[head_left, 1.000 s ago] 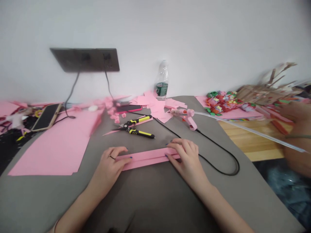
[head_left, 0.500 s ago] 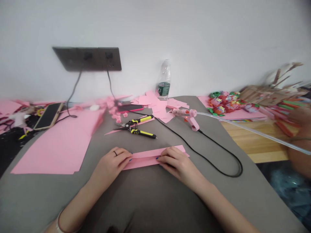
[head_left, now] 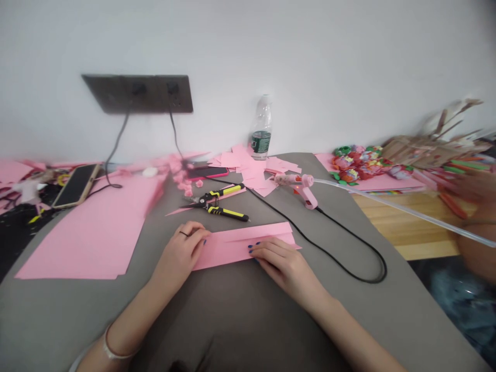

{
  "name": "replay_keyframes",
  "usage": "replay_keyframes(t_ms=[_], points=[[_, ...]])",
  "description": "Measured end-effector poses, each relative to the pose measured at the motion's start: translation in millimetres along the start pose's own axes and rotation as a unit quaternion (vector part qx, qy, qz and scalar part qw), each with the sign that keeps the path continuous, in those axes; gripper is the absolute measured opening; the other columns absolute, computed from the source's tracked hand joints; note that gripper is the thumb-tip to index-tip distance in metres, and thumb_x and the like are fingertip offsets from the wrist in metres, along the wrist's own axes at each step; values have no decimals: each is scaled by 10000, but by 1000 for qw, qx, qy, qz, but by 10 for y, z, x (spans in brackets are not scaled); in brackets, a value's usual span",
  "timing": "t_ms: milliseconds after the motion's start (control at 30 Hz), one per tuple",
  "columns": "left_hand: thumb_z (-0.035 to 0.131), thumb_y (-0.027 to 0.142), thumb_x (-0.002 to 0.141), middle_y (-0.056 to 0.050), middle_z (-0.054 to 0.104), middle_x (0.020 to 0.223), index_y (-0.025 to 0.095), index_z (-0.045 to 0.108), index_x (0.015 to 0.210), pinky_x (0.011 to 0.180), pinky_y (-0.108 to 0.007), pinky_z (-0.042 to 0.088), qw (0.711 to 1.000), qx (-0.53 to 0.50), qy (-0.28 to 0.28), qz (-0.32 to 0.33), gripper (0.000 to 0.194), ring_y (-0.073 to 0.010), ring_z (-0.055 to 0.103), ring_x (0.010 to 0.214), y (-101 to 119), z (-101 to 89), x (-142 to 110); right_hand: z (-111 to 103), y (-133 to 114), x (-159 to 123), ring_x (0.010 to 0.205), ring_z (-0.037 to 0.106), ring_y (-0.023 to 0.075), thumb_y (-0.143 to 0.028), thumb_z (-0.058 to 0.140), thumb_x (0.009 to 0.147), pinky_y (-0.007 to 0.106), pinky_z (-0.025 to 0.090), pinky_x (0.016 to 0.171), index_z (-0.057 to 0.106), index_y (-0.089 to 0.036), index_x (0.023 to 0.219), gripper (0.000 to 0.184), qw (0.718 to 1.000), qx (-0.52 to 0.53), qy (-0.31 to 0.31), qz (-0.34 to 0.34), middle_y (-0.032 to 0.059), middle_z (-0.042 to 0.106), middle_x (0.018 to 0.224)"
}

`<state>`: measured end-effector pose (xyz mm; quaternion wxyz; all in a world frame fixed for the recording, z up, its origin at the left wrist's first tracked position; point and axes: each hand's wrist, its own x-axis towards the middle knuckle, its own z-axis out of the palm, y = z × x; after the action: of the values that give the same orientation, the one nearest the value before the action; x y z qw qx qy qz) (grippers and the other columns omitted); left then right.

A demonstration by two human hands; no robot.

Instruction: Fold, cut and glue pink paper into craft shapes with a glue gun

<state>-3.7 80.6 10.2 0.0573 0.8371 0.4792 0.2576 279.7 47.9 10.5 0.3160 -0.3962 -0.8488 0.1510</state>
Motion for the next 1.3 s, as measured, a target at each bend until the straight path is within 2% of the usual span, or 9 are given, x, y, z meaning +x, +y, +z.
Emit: replay_keyframes(t_ms=[200, 433, 567, 833, 1000, 1100, 1167, 1233, 1300], points=[[484, 154, 997, -61, 694, 1052, 214, 715, 1009, 861, -393, 487, 999, 2, -28, 38, 238, -223, 633, 956, 46, -63, -37, 43, 27, 125, 869, 684, 214, -141, 513, 1014, 358, 508, 780, 671, -221, 1024, 177, 999, -35, 29, 16, 57, 765, 943], [618, 239, 925, -49, 717, 1049, 224, 712, 1035, 843, -345, 528, 995, 1, -91, 48, 146, -212, 666, 932, 51, -191, -5, 73, 67, 317, 807, 648, 198, -169, 580, 988, 361, 391, 771, 672, -226, 946, 116, 997, -68, -9, 36, 18, 744, 850], [589, 194, 938, -34, 699, 1047, 224, 677, 931, 819, -316, 526, 992, -17, -121, 40, 93, -196, 663, 937, 27, -215, 47, 76, 90, 342, 850, 594, 232, -231, 669, 949, 360, 421, 738, 675, -222, 916, 35, 996, -76, -40, 35, 47, 691, 888], [493, 204, 975, -68, 649, 1008, 191, 612, 974, 751, -360, 498, 982, 66, -174, 24, 120, -247, 635, 897, 120, -190, 148, 92, 136, 386, 846, 582, 220, -70, 635, 928, 337, 481, 747, 622, -222, 907, 154, 994, 35, -38, 94, 29, 688, 877], [519, 139, 947, -76, 688, 1050, 205, 638, 1102, 796, -412, 468, 978, 159, -124, 46, 206, -277, 639, 916, 215, -103, 62, 88, 156, 438, 838, 588, 211, -54, 690, 875, 325, 471, 736, 617, -225, 849, 188, 991, 32, -63, 116, 10, 694, 851], [464, 134, 984, -82, 708, 1076, 207, 662, 1118, 831, -411, 456, 982, 161, -72, 63, 249, -262, 644, 928, 250, -44, -53, 83, 148, 461, 832, 593, 207, -25, 711, 839, 314, 462, 722, 614, -225, 820, 224, 987, 30, -76, 137, 0, 688, 833], [425, 164, 1011, -112, 709, 1178, 178, 658, 1170, 907, -423, 447, 986, 148, -40, 68, 283, -277, 639, 1044, 275, 0, -150, 87, 137, 467, 828, 593, 203, -21, 705, 841, 305, 457, 712, 612, -224, 806, 226, 986, 31, -72, 149, -2, 678, 822], [399, 224, 1031, -140, 674, 1323, 145, 607, 1302, 1078, -489, 354, 985, 151, -25, 75, 351, -307, 580, 1227, 309, 48, -255, 95, 127, 466, 823, 592, 199, -22, 693, 848, 299, 453, 706, 610, -225, 792, 226, 984, 36, -67, 159, -4, 668, 810], [386, 296, 1046, -161, 609, 1439, 99, 483, 1459, 1209, -537, 151, 984, 162, -38, 70, 468, -311, 503, 1350, 345, 96, -356, 103, 119, 467, 819, 587, 198, -23, 688, 849, 298, 447, 703, 608, -225, 782, 227, 982, 43, -67, 171, -5, 664, 804]])
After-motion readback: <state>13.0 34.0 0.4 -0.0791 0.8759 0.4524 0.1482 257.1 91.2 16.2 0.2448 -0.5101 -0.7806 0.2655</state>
